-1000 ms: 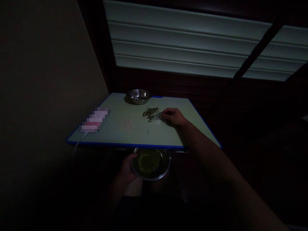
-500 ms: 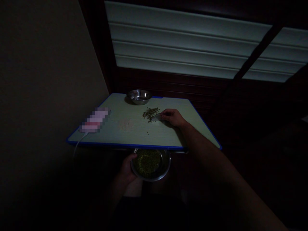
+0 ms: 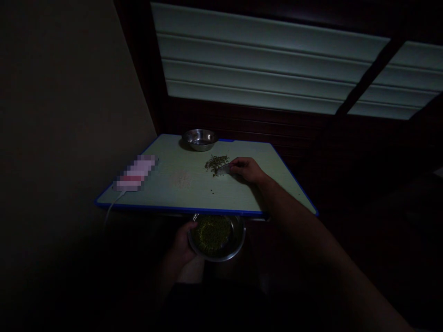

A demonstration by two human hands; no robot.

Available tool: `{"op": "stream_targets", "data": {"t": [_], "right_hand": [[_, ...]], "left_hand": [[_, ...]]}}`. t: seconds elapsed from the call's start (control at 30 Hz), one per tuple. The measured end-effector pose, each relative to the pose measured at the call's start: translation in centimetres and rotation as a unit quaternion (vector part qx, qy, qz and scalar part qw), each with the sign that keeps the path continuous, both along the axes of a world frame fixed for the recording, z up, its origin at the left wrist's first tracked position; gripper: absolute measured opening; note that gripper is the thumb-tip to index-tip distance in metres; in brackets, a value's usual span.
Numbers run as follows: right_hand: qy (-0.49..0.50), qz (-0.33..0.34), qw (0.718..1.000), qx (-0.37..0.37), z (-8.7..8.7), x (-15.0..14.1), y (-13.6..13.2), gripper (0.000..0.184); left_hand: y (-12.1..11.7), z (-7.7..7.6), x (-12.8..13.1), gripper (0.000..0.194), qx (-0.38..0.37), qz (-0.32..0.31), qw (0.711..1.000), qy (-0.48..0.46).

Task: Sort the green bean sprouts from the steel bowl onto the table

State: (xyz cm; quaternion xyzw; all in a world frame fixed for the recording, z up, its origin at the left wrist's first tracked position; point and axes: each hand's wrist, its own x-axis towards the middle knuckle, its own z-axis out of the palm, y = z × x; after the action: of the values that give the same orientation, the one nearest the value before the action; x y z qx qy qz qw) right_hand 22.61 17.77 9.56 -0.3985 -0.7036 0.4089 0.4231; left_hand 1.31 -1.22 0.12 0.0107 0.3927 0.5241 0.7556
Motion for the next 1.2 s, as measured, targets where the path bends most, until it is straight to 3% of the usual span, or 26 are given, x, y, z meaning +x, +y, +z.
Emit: {"op": "stream_targets", "data": {"t": [0.4, 0.57, 0.8, 1.2], "right_hand": [[-0.028, 0.007, 0.999, 0.019, 0.3, -0.3, -0.1, 0.022], [-0.034, 0.022, 0.999, 0.009, 0.5, 0.0, -0.1, 0.022], [-0.028, 0.032, 0.999, -0.002, 0.5, 0.5, -0.2, 0.023], [-0.071, 0.006, 0.997, -0.038, 1.6, 0.7, -1.2, 0.029]], "left_hand": [[0.0, -0.2, 0.0, 0.022, 0.009, -0.012, 1.0, -0.004], [0.0, -0.5, -0.2, 0.031, 0.01, -0.007, 1.0, -0.016], [0.0, -0.4, -0.2, 0.024, 0.004, 0.009, 1.0, -0.003], [-0.1, -0.3, -0.2, 0.03, 0.008, 0.008, 1.0, 0.004]]}}
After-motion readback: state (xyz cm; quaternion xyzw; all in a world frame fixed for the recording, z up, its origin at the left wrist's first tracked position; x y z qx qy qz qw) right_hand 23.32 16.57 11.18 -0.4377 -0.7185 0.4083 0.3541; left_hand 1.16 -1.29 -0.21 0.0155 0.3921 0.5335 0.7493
